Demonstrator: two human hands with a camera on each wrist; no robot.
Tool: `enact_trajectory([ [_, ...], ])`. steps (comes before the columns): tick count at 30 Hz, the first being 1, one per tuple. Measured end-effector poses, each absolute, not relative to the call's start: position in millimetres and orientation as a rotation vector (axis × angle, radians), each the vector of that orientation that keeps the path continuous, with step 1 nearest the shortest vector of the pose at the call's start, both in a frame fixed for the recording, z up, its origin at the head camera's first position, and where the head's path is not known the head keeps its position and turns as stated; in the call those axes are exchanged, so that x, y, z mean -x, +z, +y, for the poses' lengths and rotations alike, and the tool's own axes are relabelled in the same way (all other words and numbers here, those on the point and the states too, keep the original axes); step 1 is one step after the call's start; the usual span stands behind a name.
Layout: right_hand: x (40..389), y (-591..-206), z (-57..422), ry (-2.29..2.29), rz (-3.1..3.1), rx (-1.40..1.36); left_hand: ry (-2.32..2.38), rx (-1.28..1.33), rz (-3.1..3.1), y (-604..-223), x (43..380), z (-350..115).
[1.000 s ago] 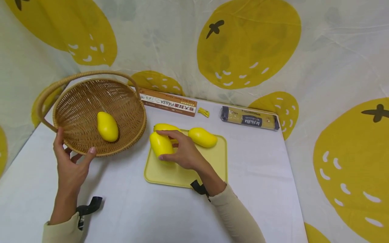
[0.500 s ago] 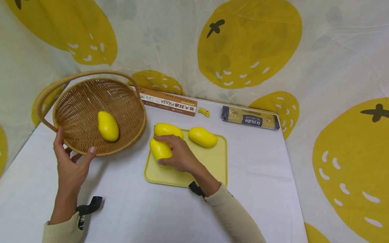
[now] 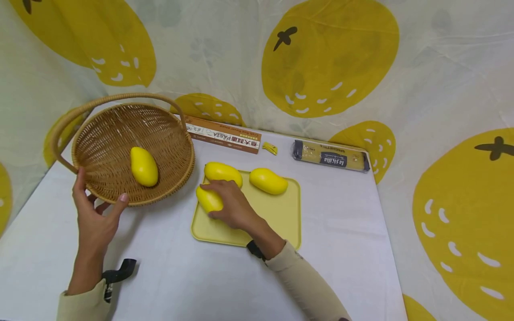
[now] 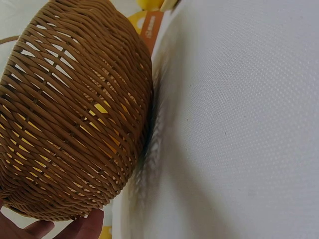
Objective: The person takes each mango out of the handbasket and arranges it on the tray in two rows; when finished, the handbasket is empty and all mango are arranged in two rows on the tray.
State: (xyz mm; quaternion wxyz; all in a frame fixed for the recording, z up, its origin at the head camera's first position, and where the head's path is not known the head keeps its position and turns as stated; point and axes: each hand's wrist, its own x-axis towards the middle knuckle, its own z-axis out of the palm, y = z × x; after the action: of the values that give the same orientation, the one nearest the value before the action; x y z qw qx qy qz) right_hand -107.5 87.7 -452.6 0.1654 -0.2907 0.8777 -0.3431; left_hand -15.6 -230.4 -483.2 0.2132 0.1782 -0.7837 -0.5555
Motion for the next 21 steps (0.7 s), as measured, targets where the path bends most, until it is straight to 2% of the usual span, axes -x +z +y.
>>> enact_trajectory([
  [13,107,-452,87,-0.964,2.56,0.856,-1.544,-0.5,-2.177,-482,16,-229],
  [21,103,-434,82,-1.145,2.628,0.761,-1.536,-0.497,-2.184,-481,15,-229],
])
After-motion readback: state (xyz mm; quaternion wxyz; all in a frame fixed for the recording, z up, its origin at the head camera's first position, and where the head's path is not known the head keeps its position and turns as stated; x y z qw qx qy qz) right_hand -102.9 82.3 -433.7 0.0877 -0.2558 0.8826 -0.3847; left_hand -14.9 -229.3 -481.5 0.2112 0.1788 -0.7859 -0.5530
